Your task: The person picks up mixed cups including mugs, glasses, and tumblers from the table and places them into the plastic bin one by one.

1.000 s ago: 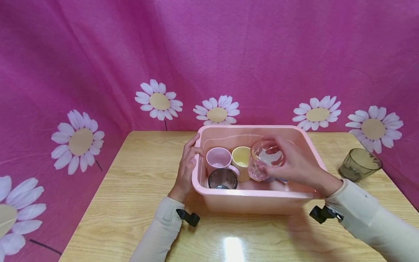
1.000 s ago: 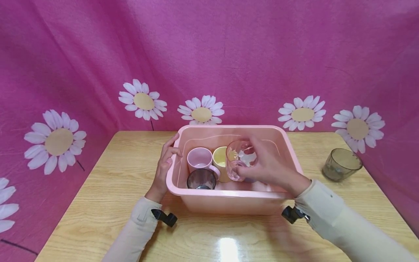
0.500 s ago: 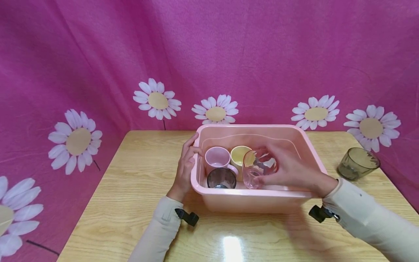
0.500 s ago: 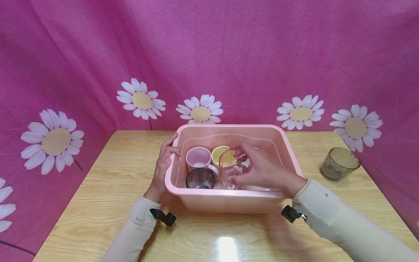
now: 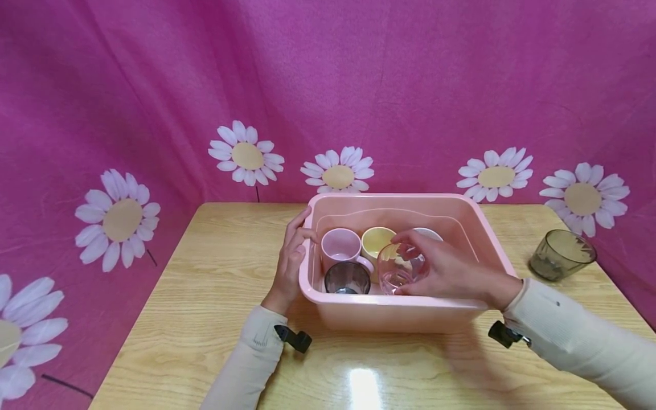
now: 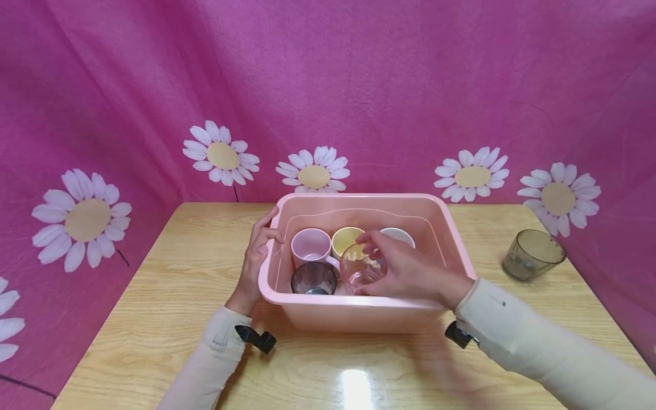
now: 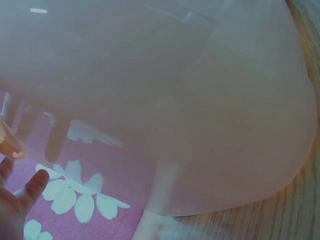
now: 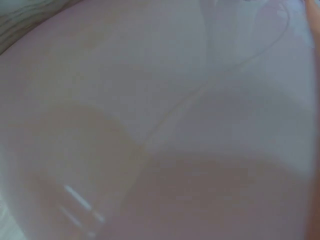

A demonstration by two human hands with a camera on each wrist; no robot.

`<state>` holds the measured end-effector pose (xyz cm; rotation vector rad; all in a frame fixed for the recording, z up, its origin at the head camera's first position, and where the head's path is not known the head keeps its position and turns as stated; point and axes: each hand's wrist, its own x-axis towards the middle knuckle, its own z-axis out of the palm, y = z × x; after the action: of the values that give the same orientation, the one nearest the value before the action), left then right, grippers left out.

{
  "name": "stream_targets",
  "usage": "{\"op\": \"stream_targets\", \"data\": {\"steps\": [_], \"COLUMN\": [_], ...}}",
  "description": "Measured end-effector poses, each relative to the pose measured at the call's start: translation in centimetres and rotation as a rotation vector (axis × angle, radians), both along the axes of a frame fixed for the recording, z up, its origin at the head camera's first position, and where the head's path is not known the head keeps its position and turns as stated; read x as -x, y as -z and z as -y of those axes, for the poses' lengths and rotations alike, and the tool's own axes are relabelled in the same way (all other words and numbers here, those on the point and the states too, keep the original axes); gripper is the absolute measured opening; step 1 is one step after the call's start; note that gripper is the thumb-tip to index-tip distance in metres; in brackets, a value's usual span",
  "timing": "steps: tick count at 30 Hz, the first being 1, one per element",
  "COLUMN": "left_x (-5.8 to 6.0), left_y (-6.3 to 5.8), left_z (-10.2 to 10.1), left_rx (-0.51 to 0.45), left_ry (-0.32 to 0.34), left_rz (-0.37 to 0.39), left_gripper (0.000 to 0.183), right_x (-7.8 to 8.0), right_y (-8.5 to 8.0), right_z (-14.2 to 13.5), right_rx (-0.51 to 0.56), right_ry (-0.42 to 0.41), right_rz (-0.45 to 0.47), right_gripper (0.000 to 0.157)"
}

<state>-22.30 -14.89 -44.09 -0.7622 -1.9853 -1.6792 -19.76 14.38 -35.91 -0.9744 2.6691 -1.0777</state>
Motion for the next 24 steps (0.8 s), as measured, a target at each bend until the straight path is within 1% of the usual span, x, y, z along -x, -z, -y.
{"op": "stream_targets", "data": {"steps": [5,8,13,17,20,24], "left_x": [0.05,0.02,-0.03,0.0,0.04,-0.02], "left_y": [0.04,0.01,-0.13,-0.25,-0.28,-0.21], "left_z": [0.04,0.05,0.04,0.0,-0.05,-0.05], "left_rx": [-0.015,-0.014,0.0,0.002,-0.004,-0.006], "left_ry": [0.017,0.021,0.013,0.009,0.013,0.011], "left_rz": [-0.019,-0.011,0.004,0.0,-0.01,-0.007], "left_gripper": [0.036,0.036,0.036,0.036,0.036,0.035], "right_x": [-0.01,0.01,0.17,0.22,0.27,0.28], "right_y": [0.13,0.29,0.45,0.42,0.44,0.48], "right_z": [0.09,0.16,0.26,0.3,0.32,0.38], "right_rx": [-0.011,-0.005,0.011,0.017,0.017,-0.002], "right_ry": [-0.009,-0.01,-0.009,-0.008,-0.009,-0.005], "right_rz": [0.006,0.016,0.056,0.088,0.102,0.108], "right_gripper": [0.077,0.076,0.073,0.073,0.072,0.066]}}
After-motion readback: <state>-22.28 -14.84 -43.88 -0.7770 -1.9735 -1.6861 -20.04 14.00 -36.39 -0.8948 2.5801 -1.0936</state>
